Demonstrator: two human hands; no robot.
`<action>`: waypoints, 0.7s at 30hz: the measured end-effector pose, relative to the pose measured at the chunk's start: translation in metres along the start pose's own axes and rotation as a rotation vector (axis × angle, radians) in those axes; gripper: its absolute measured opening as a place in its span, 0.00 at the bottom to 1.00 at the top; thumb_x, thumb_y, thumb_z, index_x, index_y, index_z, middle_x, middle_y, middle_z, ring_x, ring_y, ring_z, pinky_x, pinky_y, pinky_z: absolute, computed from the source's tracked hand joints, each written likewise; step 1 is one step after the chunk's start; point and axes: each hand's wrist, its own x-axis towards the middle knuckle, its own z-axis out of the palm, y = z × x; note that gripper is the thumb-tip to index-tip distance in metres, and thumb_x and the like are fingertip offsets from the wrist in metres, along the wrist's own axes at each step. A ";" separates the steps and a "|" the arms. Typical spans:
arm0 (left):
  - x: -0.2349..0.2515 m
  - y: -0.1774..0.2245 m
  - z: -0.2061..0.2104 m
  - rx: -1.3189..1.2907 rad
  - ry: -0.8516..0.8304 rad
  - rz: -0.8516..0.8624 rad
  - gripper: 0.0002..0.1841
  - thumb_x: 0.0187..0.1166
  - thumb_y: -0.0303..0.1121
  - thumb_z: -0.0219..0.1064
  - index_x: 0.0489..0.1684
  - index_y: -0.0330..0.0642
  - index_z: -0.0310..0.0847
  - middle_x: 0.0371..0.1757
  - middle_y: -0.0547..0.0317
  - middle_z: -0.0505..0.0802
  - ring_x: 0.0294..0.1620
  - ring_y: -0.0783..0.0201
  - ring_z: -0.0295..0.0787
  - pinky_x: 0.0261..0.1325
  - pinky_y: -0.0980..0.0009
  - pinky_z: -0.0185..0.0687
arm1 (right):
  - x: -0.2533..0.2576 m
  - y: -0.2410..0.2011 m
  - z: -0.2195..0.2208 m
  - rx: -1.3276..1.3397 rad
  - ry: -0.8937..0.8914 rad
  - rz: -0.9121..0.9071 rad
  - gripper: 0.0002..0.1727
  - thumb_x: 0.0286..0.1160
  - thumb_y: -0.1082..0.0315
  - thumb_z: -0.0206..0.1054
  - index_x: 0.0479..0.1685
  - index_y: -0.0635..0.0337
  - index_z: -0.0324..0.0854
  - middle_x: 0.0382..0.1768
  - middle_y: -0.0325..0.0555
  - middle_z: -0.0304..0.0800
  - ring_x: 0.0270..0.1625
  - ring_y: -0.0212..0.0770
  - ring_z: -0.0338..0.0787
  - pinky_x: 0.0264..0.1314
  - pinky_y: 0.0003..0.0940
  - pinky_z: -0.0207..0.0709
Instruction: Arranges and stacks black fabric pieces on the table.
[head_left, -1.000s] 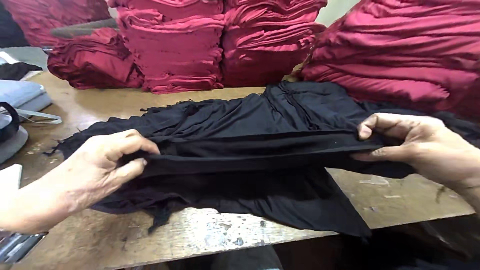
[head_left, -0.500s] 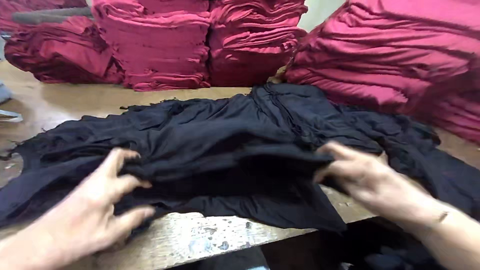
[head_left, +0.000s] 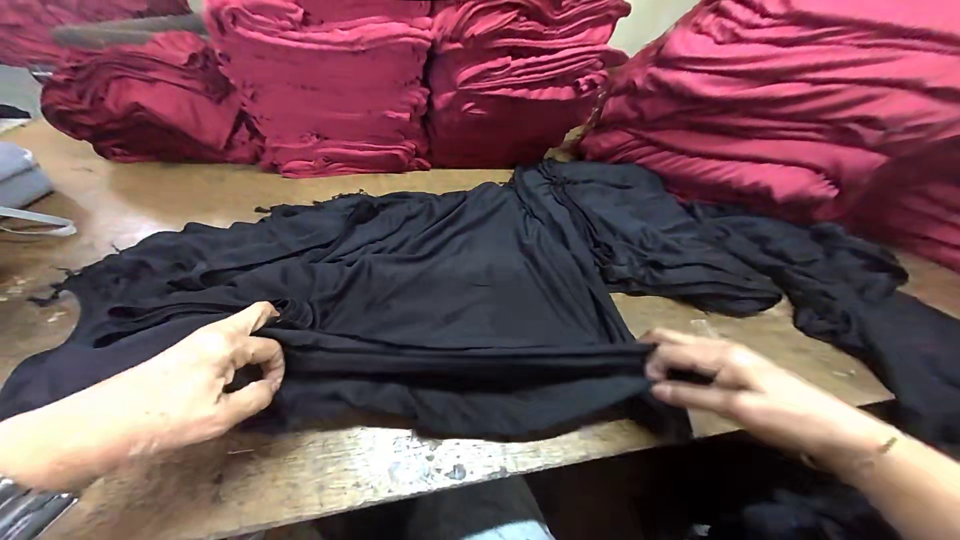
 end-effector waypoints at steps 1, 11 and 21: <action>0.003 -0.001 -0.001 0.021 0.024 -0.019 0.10 0.63 0.43 0.62 0.13 0.61 0.84 0.41 0.71 0.84 0.41 0.77 0.82 0.38 0.75 0.80 | 0.007 -0.004 -0.012 0.095 0.032 0.090 0.06 0.66 0.68 0.68 0.23 0.48 0.86 0.40 0.33 0.90 0.44 0.32 0.88 0.46 0.35 0.83; 0.039 0.100 0.079 0.288 0.239 -0.313 0.51 0.43 0.77 0.75 0.44 0.30 0.86 0.81 0.21 0.69 0.72 0.20 0.74 0.59 0.36 0.83 | 0.104 0.006 -0.019 -0.157 0.035 0.353 0.08 0.81 0.81 0.61 0.48 0.63 0.84 0.43 0.55 0.89 0.50 0.53 0.89 0.54 0.60 0.80; 0.032 0.025 0.001 -0.031 -0.144 -0.117 0.08 0.48 0.35 0.69 0.24 0.56 0.91 0.55 0.63 0.90 0.53 0.64 0.89 0.49 0.57 0.88 | 0.079 0.004 -0.048 0.218 0.096 0.076 0.20 0.47 0.57 0.81 0.45 0.47 0.90 0.37 0.31 0.93 0.40 0.27 0.90 0.43 0.26 0.86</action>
